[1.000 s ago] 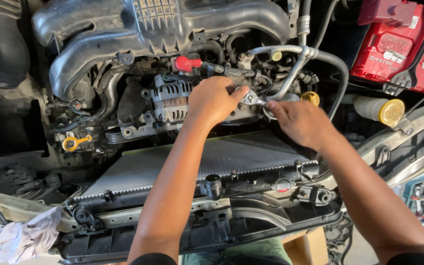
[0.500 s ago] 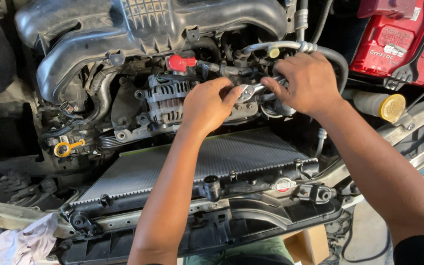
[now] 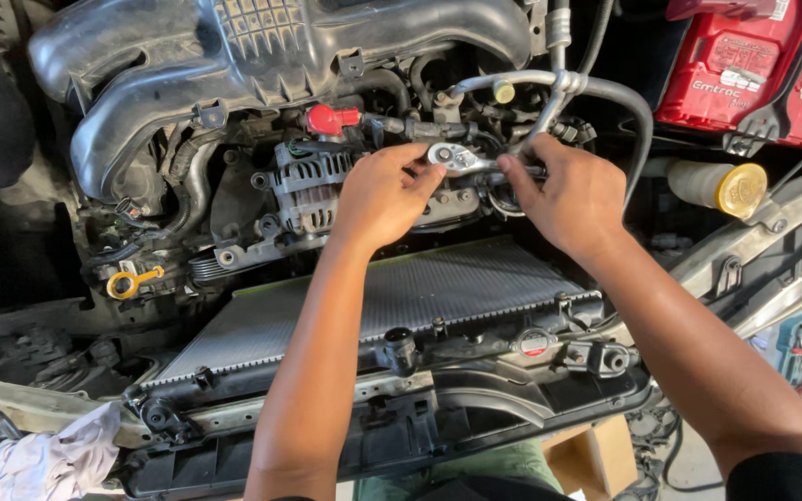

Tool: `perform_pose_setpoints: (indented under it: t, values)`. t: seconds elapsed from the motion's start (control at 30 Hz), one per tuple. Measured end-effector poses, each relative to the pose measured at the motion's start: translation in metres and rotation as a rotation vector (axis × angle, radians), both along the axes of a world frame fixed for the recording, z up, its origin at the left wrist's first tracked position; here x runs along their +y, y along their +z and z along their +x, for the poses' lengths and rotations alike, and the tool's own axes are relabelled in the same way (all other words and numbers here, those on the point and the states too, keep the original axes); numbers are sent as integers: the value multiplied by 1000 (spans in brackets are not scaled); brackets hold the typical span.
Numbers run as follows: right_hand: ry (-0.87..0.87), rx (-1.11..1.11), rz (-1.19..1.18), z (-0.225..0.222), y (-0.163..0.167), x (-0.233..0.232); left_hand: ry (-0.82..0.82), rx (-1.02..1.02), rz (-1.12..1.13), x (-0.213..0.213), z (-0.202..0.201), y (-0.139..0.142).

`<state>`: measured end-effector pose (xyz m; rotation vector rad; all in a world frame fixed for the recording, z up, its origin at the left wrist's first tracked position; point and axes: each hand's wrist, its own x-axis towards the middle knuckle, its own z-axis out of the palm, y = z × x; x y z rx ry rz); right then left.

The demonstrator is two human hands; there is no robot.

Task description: The person works under the open hood of a car, using a ratchet and socket to loosen bolts on the engine's front accessory area. They remove a metal belt tensioner pulley component, carry it to a toolbox to select sockets, return and fit the component against the engine bracket, then continue tightening bolts with the ratchet.

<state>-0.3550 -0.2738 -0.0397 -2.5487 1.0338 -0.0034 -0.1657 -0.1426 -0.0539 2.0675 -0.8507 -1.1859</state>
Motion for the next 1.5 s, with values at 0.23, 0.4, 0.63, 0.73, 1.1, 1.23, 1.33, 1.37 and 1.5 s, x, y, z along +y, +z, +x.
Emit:
perform_pose_setpoints:
  t: [0.23, 0.4, 0.63, 0.73, 1.1, 1.23, 1.33, 1.37, 1.5]
  values:
    - [-329, -265, 301, -40, 27, 24, 42, 30, -527, 19, -21, 27]
    - [-523, -392, 583, -105, 32, 89, 26, 323, -233, 61, -66, 47]
    - [-675, -448, 724, -257, 51, 237, -74, 623, 11, 158, -200, 68]
    - [-710, -484, 871, -307, 61, 288, -120, 652, 66, 191, -248, 75]
    - [-714, -1062, 727, -438, 174, 344, -891, 40, -242, 191, -436, 232]
    - [-724, -1090, 477, -477, 201, 352, -950, 114, -260, 199, -493, 269]
    - [-870, -940, 377, -504, 202, 362, -1072, 143, -722, 206, -527, 271]
    - [-906, -889, 341, -511, 199, 366, -1081, 130, -669, 205, -537, 268]
    - [-989, -1066, 394, -532, 183, 375, -1085, 113, -305, 208, -559, 254]
